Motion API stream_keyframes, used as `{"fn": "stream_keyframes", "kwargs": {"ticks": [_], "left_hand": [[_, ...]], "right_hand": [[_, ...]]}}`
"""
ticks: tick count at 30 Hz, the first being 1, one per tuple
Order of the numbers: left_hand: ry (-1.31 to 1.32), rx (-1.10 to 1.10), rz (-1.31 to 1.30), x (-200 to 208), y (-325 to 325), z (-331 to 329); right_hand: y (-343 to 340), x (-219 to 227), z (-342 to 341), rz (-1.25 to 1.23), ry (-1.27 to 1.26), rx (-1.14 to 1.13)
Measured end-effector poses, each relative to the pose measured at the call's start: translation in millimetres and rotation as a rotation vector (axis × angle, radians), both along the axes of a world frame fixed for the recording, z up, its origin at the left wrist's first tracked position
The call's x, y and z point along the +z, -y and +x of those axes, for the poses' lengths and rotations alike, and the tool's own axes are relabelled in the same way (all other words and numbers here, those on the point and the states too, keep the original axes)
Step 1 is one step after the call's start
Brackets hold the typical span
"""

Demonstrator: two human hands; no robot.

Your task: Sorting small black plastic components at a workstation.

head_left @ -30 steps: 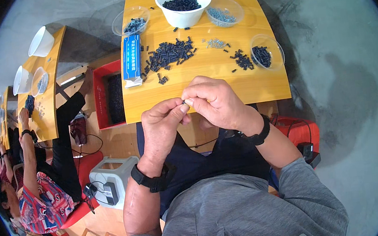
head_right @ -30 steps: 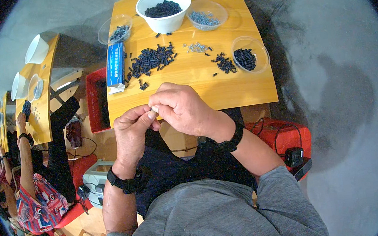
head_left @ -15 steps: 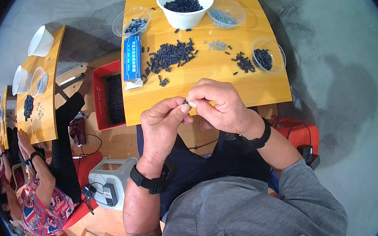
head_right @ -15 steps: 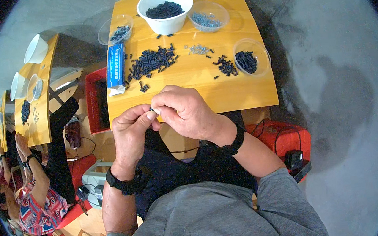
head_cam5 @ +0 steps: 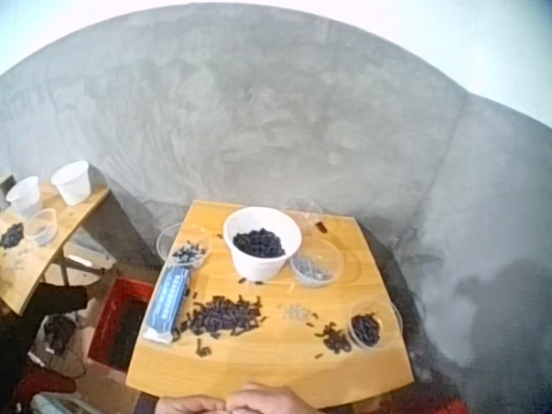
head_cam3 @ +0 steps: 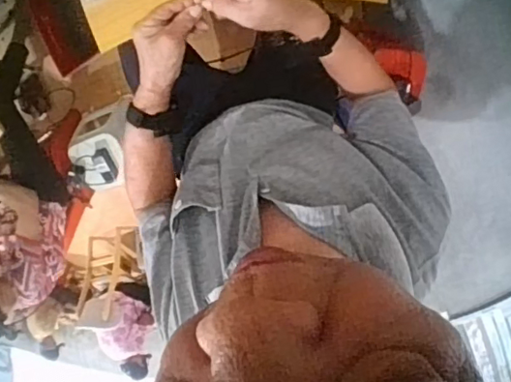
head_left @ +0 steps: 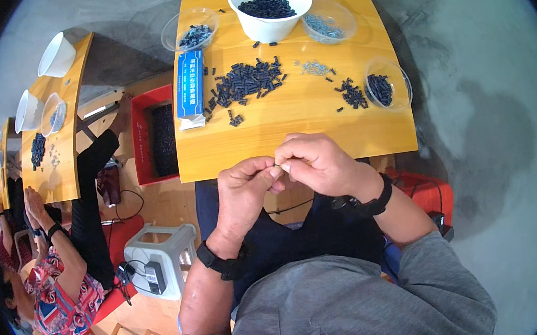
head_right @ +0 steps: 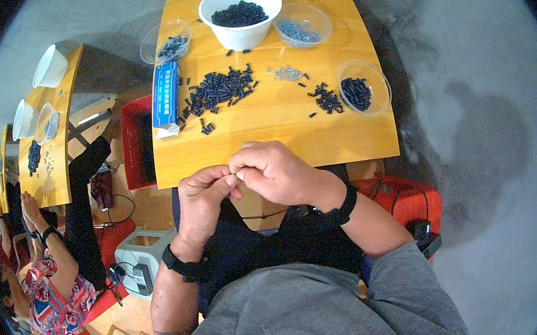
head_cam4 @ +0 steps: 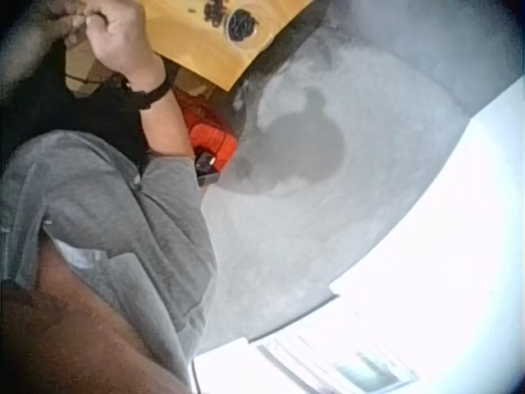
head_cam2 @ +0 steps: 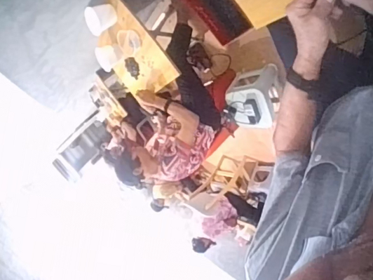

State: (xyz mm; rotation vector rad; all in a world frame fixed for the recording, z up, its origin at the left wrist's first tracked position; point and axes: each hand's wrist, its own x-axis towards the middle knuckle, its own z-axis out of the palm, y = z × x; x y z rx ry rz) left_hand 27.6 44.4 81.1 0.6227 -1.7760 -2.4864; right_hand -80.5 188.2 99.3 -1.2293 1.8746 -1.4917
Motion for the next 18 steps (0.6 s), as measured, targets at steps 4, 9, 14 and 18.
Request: {"fn": "stream_keyframes", "kwargs": {"ticks": [4, 9, 14, 18], "left_hand": [[0.038, 0.028, 0.054, -3.7, -2.2, -8.6], [0.055, -0.005, 0.011, -7.7, -6.6, -6.5], [0.077, 0.025, 0.009, -19.8, -3.0, -0.8], [0.075, 0.036, 0.005, -21.3, 0.2, -1.9]], "right_hand": [[6.9, -9.9, -24.6, 0.228, 0.442, -0.109], [44.4, -70.1, -56.2, 0.2, -0.19, -0.317], [75.2, -85.3, -57.1, 0.185, -0.374, -0.348], [85.0, -85.0, -58.6, 0.312, -0.422, -0.347]]}}
